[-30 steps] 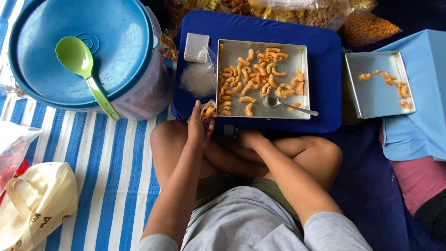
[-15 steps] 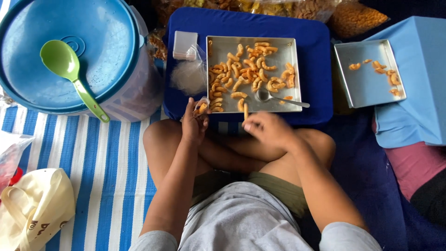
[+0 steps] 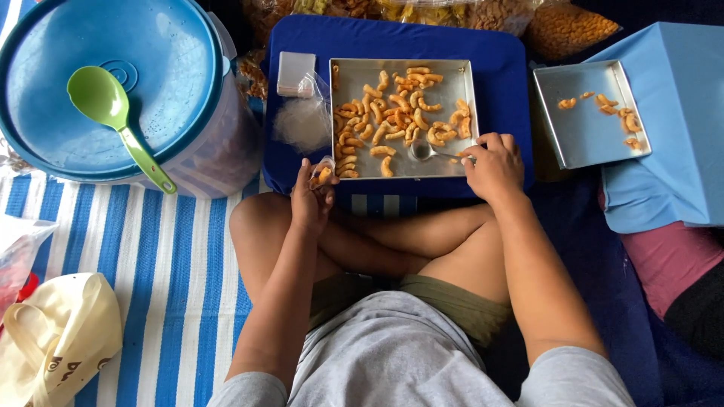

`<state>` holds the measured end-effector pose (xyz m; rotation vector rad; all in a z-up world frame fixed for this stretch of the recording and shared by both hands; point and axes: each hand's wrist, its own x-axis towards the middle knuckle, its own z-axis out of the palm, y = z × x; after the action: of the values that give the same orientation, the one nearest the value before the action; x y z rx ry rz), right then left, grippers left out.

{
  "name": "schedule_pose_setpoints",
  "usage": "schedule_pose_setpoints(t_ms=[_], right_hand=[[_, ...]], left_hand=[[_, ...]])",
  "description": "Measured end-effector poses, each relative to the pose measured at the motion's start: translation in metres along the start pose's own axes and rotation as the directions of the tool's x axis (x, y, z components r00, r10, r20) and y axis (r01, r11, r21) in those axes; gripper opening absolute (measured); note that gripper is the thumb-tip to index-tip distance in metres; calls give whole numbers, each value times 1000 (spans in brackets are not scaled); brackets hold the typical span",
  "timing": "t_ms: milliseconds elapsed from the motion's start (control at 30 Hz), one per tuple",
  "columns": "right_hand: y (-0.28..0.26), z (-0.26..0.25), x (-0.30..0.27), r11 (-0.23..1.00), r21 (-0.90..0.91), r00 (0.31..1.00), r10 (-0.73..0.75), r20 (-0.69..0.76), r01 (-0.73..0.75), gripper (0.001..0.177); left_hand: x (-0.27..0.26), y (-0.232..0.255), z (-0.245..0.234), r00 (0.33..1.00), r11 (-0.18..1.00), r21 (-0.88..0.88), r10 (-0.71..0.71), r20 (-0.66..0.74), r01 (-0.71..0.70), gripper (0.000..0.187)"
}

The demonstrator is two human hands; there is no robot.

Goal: Packing small snack items from a tray into plastic bags using a spoon and sealing them while sitting on the floor.

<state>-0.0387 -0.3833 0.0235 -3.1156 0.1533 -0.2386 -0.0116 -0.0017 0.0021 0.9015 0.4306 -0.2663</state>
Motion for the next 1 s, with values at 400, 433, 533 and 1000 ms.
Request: schedule_pose_setpoints(t_ms=[400, 433, 533, 1000], right_hand=[[2, -10, 10, 996, 2, 996, -88, 3, 88, 7], [4, -11, 9, 996, 2, 996, -85, 4, 85, 7], [7, -23, 9, 993, -7, 991, -114, -67, 114, 9], [-91, -10, 19, 931, 136, 887, -268, -375, 339, 16]], left_hand=[[0, 0, 0, 1000, 1000, 8, 13, -25, -13, 55], [0, 0, 0, 1000, 1000, 10, 11, -25, -11, 55], [1, 0, 0, 1000, 1000, 14, 2, -21, -1, 55], [3, -2, -2, 1000, 1000, 1, 12, -20, -12, 57]])
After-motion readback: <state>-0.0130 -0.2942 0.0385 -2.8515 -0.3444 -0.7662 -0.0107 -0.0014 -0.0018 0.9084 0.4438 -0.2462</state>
